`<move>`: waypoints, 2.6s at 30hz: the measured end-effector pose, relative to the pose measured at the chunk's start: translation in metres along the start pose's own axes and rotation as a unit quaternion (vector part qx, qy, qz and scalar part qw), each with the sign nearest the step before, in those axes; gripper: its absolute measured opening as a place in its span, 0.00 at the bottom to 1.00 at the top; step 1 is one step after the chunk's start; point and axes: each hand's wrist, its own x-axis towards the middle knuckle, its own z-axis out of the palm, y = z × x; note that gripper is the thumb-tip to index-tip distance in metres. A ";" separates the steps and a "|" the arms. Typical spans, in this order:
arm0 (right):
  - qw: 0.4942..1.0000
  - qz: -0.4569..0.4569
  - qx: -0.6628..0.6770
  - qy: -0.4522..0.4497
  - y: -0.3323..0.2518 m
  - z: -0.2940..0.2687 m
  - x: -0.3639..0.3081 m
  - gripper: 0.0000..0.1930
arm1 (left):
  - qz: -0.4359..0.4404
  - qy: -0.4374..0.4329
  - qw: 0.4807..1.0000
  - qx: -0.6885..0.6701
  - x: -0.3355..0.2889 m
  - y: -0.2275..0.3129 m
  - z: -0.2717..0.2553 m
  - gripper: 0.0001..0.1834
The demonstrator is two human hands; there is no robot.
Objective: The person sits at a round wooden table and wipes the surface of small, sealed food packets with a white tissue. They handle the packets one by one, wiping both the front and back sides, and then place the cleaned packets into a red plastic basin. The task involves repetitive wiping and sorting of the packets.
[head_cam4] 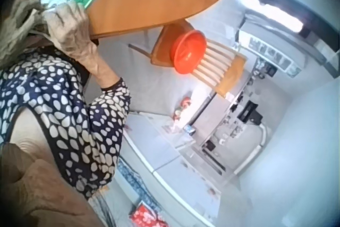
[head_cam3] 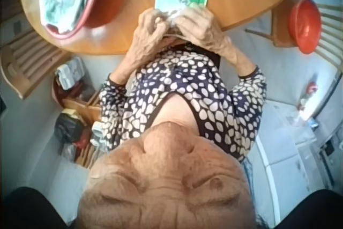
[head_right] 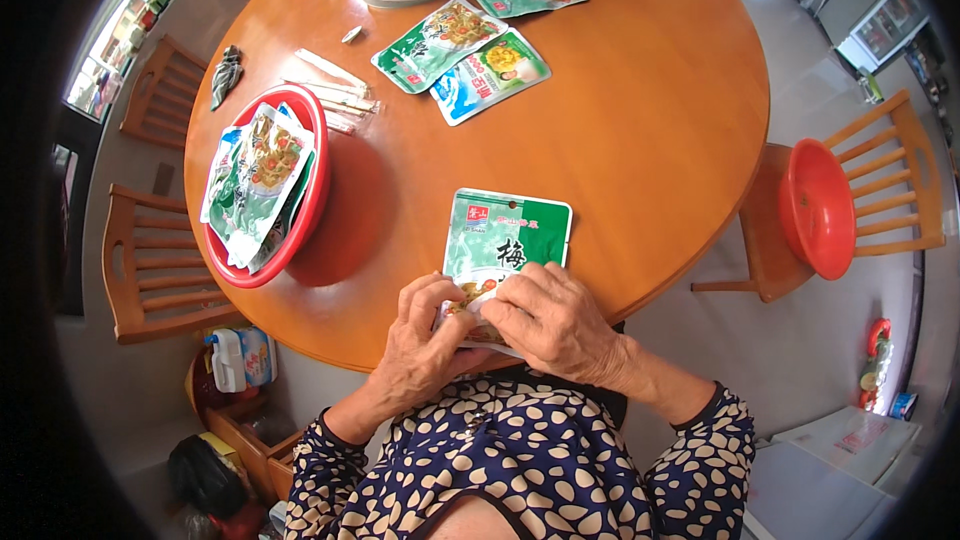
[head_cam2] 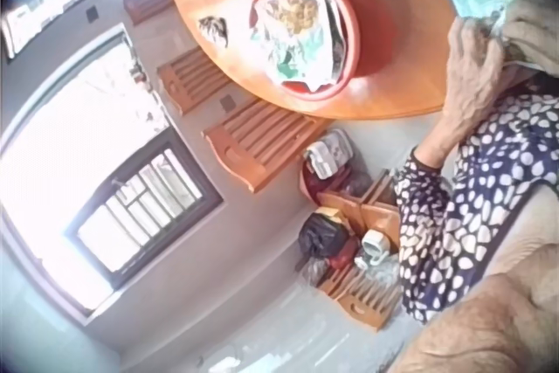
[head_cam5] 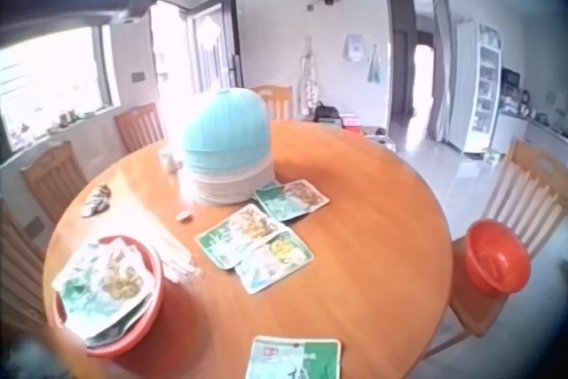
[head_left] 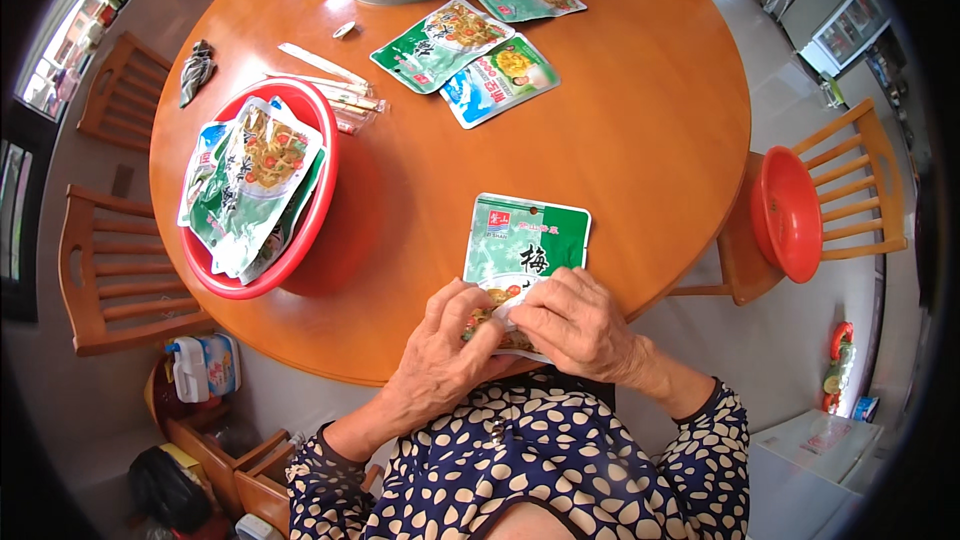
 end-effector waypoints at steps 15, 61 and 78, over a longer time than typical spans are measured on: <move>0.995 -0.057 -0.003 -0.083 0.023 0.020 0.052 0.10 | 0.117 0.007 0.989 0.093 -0.009 -0.007 -0.001 0.09; 0.945 0.123 -0.286 0.098 0.056 -0.001 0.034 0.06 | -0.309 0.150 0.762 -0.549 0.018 -0.005 0.014 0.37; 0.965 0.104 -0.225 0.085 0.049 0.001 0.040 0.10 | -0.216 0.117 0.946 -0.212 0.022 -0.018 0.026 0.30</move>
